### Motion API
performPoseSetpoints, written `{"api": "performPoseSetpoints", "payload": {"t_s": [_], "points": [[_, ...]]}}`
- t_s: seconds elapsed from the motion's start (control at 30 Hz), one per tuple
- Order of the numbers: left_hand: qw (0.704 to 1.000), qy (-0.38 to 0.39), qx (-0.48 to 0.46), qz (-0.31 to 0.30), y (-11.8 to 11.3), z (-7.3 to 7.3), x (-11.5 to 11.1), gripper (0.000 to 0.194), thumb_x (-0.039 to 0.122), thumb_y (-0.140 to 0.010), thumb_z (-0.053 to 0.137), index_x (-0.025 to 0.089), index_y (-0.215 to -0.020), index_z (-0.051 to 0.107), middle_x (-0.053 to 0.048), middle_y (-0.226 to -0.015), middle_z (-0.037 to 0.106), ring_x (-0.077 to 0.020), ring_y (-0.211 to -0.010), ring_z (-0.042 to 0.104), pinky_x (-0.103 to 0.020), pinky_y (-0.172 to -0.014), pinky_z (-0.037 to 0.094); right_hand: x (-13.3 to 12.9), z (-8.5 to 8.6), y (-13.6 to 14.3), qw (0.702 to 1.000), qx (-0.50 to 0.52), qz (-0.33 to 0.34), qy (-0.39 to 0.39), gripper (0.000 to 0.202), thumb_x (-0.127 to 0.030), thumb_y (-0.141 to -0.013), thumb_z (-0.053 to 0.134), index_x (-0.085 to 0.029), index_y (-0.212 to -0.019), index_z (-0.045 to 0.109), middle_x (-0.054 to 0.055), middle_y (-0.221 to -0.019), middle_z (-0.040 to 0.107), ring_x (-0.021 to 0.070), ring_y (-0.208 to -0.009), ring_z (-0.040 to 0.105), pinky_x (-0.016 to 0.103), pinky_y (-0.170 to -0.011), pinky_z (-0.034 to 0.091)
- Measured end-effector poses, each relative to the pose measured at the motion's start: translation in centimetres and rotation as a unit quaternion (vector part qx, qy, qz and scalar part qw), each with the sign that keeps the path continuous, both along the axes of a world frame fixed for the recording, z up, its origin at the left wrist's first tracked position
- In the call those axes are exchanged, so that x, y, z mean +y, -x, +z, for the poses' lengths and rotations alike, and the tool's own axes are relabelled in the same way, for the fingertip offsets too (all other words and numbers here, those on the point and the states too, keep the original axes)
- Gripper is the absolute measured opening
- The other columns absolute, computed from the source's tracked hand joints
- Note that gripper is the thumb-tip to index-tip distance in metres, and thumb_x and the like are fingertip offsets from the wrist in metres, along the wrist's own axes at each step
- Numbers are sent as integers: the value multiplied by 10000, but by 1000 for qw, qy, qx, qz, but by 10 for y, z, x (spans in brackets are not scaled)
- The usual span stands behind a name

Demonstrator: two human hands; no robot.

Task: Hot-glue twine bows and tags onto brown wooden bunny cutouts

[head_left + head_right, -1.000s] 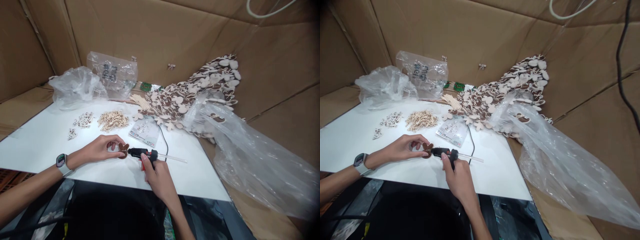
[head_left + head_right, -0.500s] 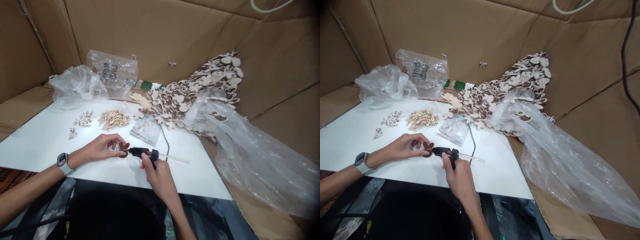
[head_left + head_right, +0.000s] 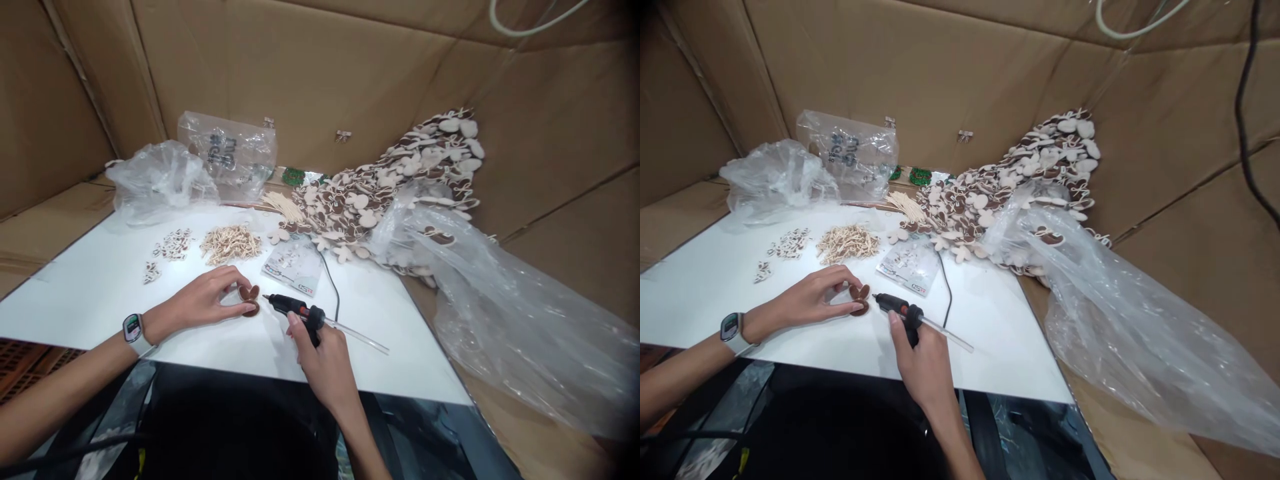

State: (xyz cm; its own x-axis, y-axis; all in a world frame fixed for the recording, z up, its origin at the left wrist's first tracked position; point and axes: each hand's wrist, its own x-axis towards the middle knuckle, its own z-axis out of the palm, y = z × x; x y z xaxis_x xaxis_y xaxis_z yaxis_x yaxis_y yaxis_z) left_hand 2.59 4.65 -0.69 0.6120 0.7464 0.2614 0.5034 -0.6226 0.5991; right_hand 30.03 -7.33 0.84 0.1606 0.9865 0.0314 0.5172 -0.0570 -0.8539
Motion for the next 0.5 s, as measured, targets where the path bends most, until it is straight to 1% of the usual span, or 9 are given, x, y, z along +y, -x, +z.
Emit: {"api": "performPoseSetpoints", "payload": {"t_s": [0.1,0.17,0.2,0.27,0.3,0.37,0.43,0.5], "points": [[999,-35,9,32,5,6,4,503,721,-1086,739,263,-1287,794,-74,-1168,794,-241,-935,700,-367,-863,534,-1,-1,-1,1000,8,-14,-5,579,-731,-1069,629,-261,-800,836,55,-539,674,358,-675,770,411,-720,605],[995,-66,8,70,16,16,14,498,714,-1097,719,254,-1277,783,-83,-1194,802,-255,-963,706,-379,-891,528,-2,-1,-2,1000,10,-20,-3,590,-741,-1071,623,-258,-814,845,53,-546,675,345,-648,751,412,-709,600],[992,-81,6,93,23,23,20,490,710,-1102,707,246,-1245,780,-87,-1185,807,-260,-965,703,-384,-897,520,-3,-2,-2,1000,12,-23,-1,597,-746,-1074,618,-256,-820,847,52,-550,676,337,-632,738,411,-700,596],[985,-102,1,140,40,37,35,467,684,-1127,661,231,-1164,766,-89,-1141,818,-251,-913,689,-380,-861,500,-3,-3,-3,999,19,-27,-2,606,-754,-1076,614,-254,-829,851,52,-560,681,327,-618,721,409,-682,590],[982,-106,4,154,48,43,42,453,667,-1133,647,230,-1126,765,-85,-1112,823,-244,-886,685,-375,-846,494,-3,-3,-3,999,24,-29,-4,607,-758,-1076,617,-254,-832,852,53,-562,683,325,-621,718,408,-678,589],[983,-97,18,156,64,50,53,451,666,-1108,666,238,-1035,786,-65,-1034,832,-232,-838,683,-363,-817,492,-2,-4,-3,999,35,-30,-5,616,-769,-1073,620,-249,-835,850,52,-563,682,324,-631,711,408,-682,589],[987,-73,39,139,75,49,59,463,698,-1058,716,255,-984,829,-50,-986,840,-223,-808,684,-346,-782,501,1,-4,-4,999,47,-27,6,640,-790,-1068,617,-241,-826,838,51,-568,677,317,-637,696,410,-699,583],[989,-46,56,126,82,39,60,471,729,-1013,766,270,-996,871,-49,-989,846,-215,-787,674,-332,-742,504,3,-4,-5,997,66,-27,29,664,-815,-1056,615,-233,-810,820,46,-578,673,301,-636,683,403,-707,571]]}}
